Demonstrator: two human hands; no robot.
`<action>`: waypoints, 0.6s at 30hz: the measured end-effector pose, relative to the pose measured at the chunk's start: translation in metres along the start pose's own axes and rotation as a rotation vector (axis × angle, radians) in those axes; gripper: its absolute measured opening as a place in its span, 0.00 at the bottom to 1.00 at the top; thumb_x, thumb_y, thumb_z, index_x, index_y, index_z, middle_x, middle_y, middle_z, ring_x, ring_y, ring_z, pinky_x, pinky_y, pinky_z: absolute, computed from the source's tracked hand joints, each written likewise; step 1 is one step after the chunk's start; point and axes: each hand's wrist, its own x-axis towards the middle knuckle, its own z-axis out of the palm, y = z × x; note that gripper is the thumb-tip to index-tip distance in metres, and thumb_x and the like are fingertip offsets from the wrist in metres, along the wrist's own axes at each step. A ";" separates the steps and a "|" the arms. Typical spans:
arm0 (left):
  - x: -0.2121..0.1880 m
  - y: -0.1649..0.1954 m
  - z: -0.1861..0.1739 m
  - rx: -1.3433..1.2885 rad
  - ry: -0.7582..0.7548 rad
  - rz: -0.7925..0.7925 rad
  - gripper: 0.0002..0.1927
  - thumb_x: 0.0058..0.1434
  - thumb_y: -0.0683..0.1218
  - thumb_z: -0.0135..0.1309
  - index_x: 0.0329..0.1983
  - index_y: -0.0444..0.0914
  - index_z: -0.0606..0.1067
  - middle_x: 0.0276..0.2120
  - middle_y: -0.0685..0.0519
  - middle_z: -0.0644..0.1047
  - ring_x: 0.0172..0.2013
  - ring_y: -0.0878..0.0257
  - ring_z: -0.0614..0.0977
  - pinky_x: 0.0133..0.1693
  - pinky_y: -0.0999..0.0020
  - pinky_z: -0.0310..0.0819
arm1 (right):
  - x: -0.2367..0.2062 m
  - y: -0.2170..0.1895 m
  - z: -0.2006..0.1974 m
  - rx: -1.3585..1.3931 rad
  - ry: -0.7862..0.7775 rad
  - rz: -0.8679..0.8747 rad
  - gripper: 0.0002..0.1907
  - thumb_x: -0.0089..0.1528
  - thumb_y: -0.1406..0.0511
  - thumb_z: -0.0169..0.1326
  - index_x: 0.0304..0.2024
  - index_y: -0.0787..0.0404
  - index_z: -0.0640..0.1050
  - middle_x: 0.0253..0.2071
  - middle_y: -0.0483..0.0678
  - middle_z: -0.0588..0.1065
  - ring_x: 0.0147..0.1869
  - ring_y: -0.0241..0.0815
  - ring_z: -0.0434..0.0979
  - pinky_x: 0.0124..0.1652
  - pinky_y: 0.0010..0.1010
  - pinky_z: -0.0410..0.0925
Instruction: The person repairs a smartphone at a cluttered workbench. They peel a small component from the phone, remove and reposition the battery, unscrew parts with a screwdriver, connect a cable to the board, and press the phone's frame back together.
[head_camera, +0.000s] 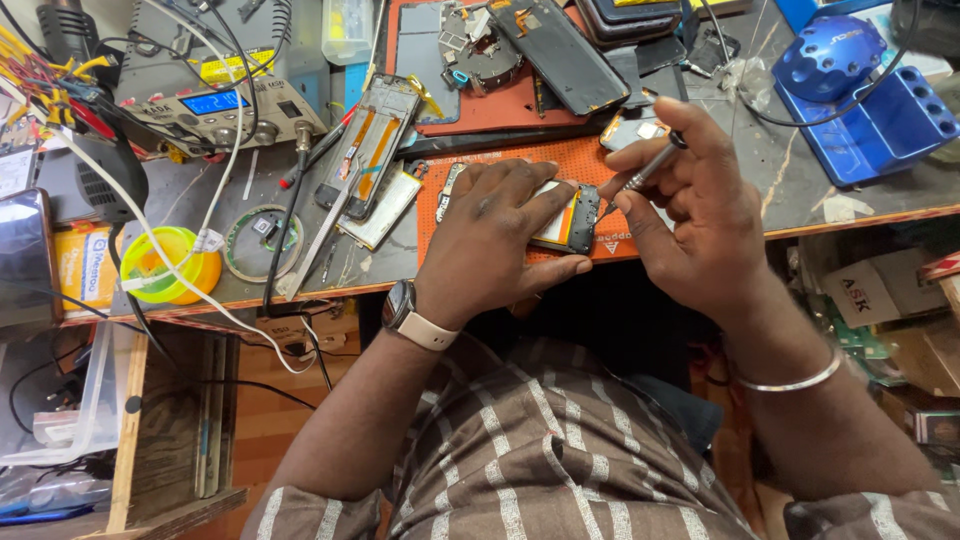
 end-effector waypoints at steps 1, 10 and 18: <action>0.000 0.000 0.000 -0.002 -0.003 -0.002 0.35 0.54 0.66 0.64 0.57 0.39 0.77 0.58 0.47 0.75 0.59 0.48 0.73 0.60 0.49 0.62 | 0.005 -0.003 -0.002 -0.026 -0.035 -0.023 0.35 0.69 0.80 0.52 0.74 0.64 0.54 0.54 0.58 0.75 0.54 0.42 0.82 0.50 0.26 0.77; -0.002 0.000 -0.002 -0.003 -0.005 -0.015 0.35 0.54 0.66 0.65 0.57 0.40 0.78 0.57 0.48 0.75 0.59 0.48 0.73 0.60 0.49 0.61 | 0.032 -0.018 -0.012 -0.205 -0.129 0.045 0.26 0.61 0.72 0.63 0.62 0.61 0.77 0.42 0.50 0.78 0.42 0.39 0.79 0.41 0.27 0.70; -0.004 -0.002 -0.001 -0.004 0.008 -0.010 0.34 0.54 0.66 0.66 0.55 0.40 0.78 0.58 0.48 0.74 0.60 0.49 0.73 0.61 0.49 0.61 | 0.033 -0.023 -0.004 0.082 -0.053 0.288 0.22 0.64 0.74 0.57 0.62 0.63 0.75 0.45 0.48 0.80 0.40 0.32 0.75 0.38 0.21 0.69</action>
